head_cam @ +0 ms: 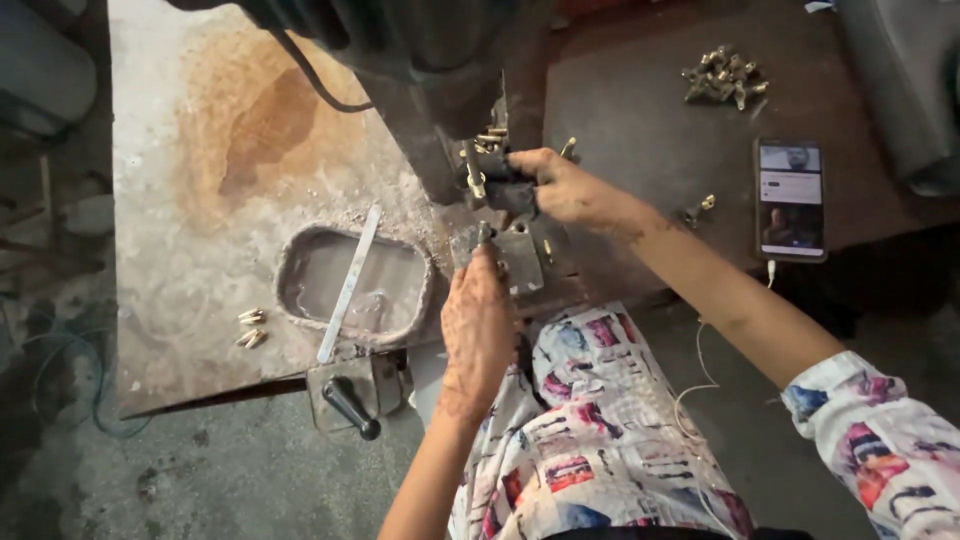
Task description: The person sits at a bench drill press and finishes small brass fittings one at a time, holding each part against the spinning tool with a dark abrasive pad, then sets the finished fittings on the workbench. A smartphone plays video on the table beside the work area.
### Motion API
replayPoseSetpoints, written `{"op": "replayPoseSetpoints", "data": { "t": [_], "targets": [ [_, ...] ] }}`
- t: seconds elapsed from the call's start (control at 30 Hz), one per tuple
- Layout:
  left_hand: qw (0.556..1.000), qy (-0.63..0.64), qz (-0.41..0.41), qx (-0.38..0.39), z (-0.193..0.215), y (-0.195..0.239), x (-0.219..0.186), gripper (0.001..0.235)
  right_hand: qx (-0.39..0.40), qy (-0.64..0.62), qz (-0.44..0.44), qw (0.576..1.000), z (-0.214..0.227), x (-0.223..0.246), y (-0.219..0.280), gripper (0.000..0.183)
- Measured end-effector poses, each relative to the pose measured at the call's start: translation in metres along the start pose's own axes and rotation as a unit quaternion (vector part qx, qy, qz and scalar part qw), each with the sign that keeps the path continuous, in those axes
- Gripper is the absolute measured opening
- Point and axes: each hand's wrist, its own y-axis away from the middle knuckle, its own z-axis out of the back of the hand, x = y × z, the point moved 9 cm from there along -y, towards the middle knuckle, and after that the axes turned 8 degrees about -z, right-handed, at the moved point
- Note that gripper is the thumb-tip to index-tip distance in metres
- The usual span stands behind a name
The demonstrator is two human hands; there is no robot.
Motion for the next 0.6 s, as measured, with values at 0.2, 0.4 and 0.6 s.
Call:
{"op": "replayPoseSetpoints", "data": {
  "t": [0.2,0.4,0.6],
  "targets": [
    [0.991,-0.103,-0.075,0.042,-0.069,-0.018,-0.011,0.047,-0.114,0.081,0.015,0.99,0.025,-0.021,0.007,0.045],
    [0.949,-0.248,-0.136,0.138,-0.15,-0.028,-0.029,0.034,-0.096,-0.05,-0.032,0.994,0.013,-0.033,0.003,0.052],
    [0.988,0.054,-0.081,0.124,-0.035,0.011,-0.061,0.03,-0.285,-0.011,-0.096,0.954,0.01,-0.088,0.011,0.055]
  ]
}}
